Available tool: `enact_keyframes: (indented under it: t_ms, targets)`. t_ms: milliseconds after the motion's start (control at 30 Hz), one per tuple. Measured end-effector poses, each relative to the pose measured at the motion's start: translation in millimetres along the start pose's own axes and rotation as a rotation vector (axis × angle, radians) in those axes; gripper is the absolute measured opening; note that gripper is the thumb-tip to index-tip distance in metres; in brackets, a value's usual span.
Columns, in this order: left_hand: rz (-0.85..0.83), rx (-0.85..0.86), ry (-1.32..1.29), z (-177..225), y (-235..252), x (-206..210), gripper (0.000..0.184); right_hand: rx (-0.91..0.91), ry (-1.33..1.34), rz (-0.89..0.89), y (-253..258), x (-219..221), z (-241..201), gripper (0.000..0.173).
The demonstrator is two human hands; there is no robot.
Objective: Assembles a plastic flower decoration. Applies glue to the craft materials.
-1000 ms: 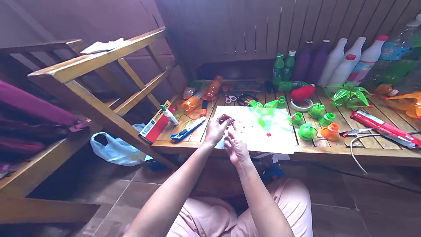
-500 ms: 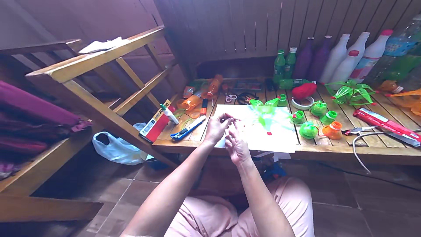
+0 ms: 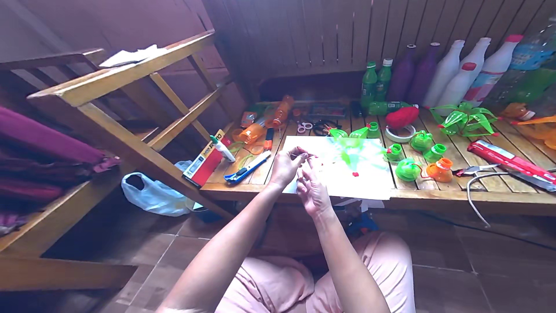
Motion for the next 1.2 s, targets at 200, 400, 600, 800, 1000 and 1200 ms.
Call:
enact_keyframes:
  t_ms: [200,400,600,800,1000,1200]
  targets:
    - [-0.002,-0.014,0.013,2.5,-0.5,-0.2,0.011,-0.006,0.012,-0.012,0.2,0.8,0.1,0.032]
    - [-0.012,-0.022,0.047,5.5,-0.9,0.8,0.012,-0.008,0.019,0.001,-1.4,0.8,-1.4,0.029]
    - [-0.019,-0.022,0.077,8.4,-1.3,2.4,0.013,-0.010,0.028,-0.003,-2.3,0.6,-2.6,0.028]
    - [-0.022,-0.008,0.091,9.6,-0.5,1.8,0.013,-0.033,0.038,-0.036,-0.3,-0.5,-2.2,0.028]
    - [-0.015,-0.010,0.106,11.3,-0.9,2.3,0.013,-0.020,0.032,-0.030,-1.1,0.5,-2.6,0.028]
    - [-0.013,0.008,0.117,12.7,-0.7,0.7,0.012,-0.027,0.037,-0.033,-0.6,0.8,-2.1,0.029]
Point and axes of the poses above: each hand's wrist, its own y-axis towards the middle knuckle, its own x-axis out of the palm, z = x × y, the point moved 3 cm from there along y, towards the middle knuckle, and after that the axes turned 15 degrees about -y, right-handed, at the moved point
